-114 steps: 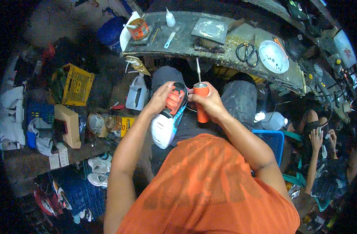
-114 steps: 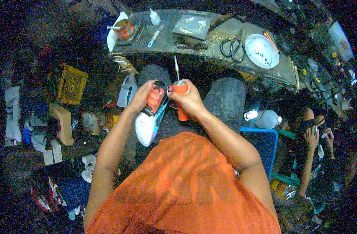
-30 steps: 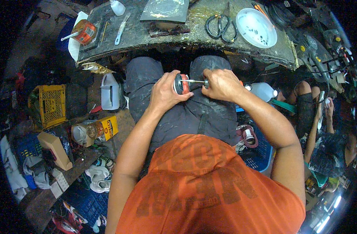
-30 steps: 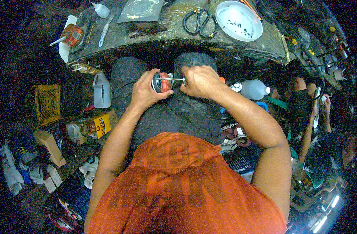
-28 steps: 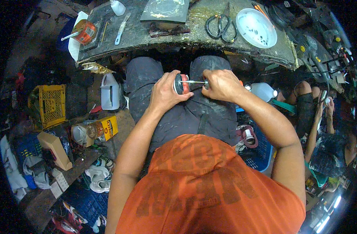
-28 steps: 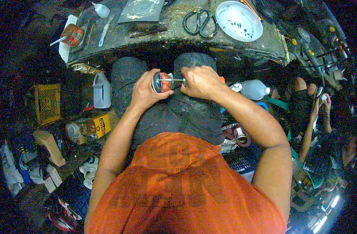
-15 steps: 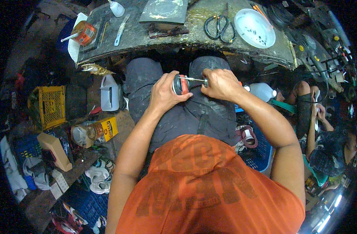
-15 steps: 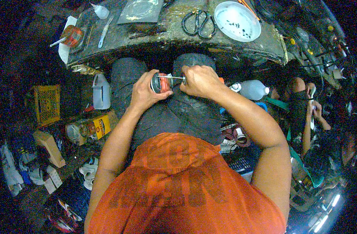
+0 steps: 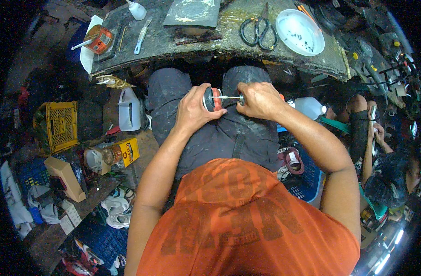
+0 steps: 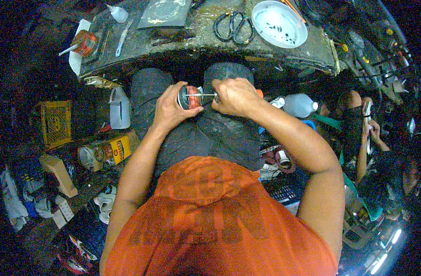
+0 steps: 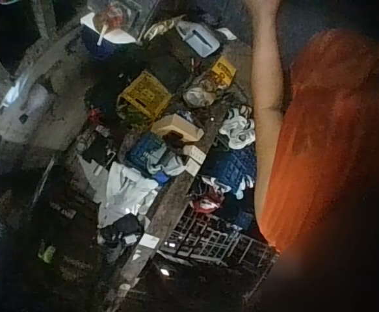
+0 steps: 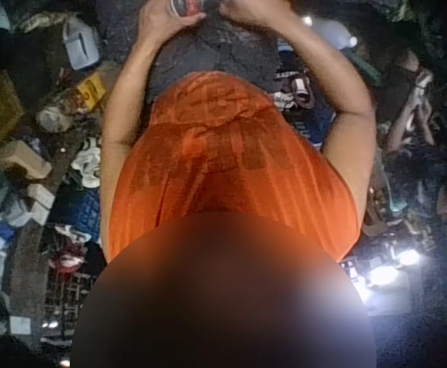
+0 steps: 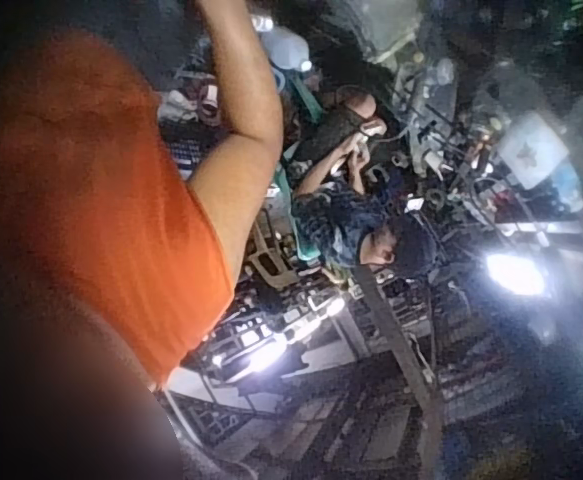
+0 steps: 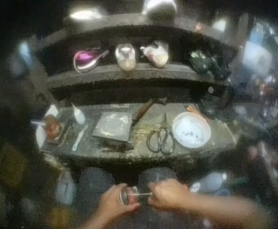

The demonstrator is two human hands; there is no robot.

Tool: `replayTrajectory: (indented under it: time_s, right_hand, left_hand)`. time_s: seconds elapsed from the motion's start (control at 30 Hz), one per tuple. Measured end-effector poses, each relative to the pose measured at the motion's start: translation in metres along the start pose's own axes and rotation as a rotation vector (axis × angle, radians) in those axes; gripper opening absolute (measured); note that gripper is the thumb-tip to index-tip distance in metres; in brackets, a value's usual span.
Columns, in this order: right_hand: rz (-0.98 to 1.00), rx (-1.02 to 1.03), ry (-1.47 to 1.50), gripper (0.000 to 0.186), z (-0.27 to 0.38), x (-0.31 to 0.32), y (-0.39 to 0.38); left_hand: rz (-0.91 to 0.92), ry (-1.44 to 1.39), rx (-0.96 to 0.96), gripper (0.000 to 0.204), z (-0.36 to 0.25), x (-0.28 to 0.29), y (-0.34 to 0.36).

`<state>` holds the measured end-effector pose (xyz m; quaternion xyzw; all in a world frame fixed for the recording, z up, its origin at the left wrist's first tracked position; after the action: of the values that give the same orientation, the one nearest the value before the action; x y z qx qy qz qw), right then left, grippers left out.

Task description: The person applies glue to the sole of a sneaker using a syringe, then presses the sole to the upper. They place the shoe on a shelf and pick up another sneaker to inspect its sole.

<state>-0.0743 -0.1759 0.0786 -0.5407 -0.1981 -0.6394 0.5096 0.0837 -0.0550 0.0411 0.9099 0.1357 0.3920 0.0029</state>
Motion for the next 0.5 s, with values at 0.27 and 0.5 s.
replayTrajectory:
  time_s: [0.27, 0.5]
  right_hand:
    - [-0.018, 0.095, -0.003, 0.036, 0.0019, -0.0036, -0.0027]
    - [-0.035, 0.067, 0.01, 0.035, 0.0, -0.0033, -0.0041]
  left_hand:
    - [-0.018, 0.014, -0.001, 0.086, -0.0002, 0.0008, 0.0009]
    - [-0.073, 0.011, -0.069, 0.085, -0.0032, 0.003, 0.0012]
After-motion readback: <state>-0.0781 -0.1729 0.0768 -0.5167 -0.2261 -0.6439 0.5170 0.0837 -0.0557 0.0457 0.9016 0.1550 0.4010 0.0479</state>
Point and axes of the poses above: each hand's wrist, its own y-axis towards the middle knuckle, its own x-axis out of the back of the hand, z = x × y, the point moved 6 cm from there along y, towards the middle knuckle, and after that the axes turned 3 degrees about z, right-handed, at the moved point
